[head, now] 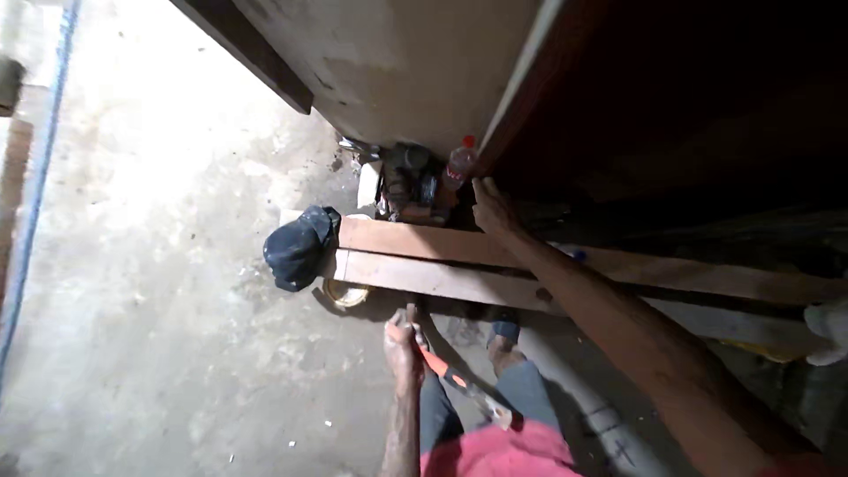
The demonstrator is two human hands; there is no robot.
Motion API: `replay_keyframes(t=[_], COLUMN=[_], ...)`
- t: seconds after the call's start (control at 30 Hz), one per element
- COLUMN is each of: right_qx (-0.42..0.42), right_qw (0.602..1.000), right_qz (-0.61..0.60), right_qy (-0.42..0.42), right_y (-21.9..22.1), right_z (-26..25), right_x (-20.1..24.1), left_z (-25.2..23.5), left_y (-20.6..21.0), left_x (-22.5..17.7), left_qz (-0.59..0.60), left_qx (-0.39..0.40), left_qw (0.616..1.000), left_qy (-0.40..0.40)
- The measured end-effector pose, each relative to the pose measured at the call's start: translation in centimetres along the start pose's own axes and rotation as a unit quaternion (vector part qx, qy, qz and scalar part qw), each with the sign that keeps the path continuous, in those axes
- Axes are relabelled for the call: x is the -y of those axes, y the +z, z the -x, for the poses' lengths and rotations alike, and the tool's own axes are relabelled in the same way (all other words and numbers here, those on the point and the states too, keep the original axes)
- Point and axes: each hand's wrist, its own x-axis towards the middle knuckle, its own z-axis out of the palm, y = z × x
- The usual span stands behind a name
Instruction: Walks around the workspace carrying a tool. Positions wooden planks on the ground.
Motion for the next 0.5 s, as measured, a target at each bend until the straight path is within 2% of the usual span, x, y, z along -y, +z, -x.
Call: replay_keyframes(t=[0.1, 0.2, 0.3, 0.4, 0.5], right_qx=[-0.033, -0.033, -0.010, -0.001, -0.044], right_qw=[0.999, 0.984, 0.959, 0.959, 0.965], right_qz=[0.006, 0.026, 0.017, 0.037, 0.009], right_qy=[0.033, 0.172, 0.282, 0.280, 0.260], right_y=[2.1, 1.9, 1.5, 3.4, 6.5], right_z=[-9.8, -16.1, -19.1, -20.4, -18.0], right_x=[2.5, 4.7, 5.1, 4.4, 4.9], left_z=[-5.1, -9.7, -12.9, -15.0, -15.9], left_y=[-0.6, -2.6, -4.6, -6.1, -6.2], left_x=[-0.3, -1.5, -3.3, -4.3, -5.0], left_qz=[-0.010, -0.017, -0.042, -0.062, -0.065], left_qx=[0.002, 0.011, 0.017, 0.012, 0.000], left_qw=[0.999, 0.995, 0.991, 0.987, 0.985], left_qy=[-0.054, -0.098, -0.130, -0.146, -0.158])
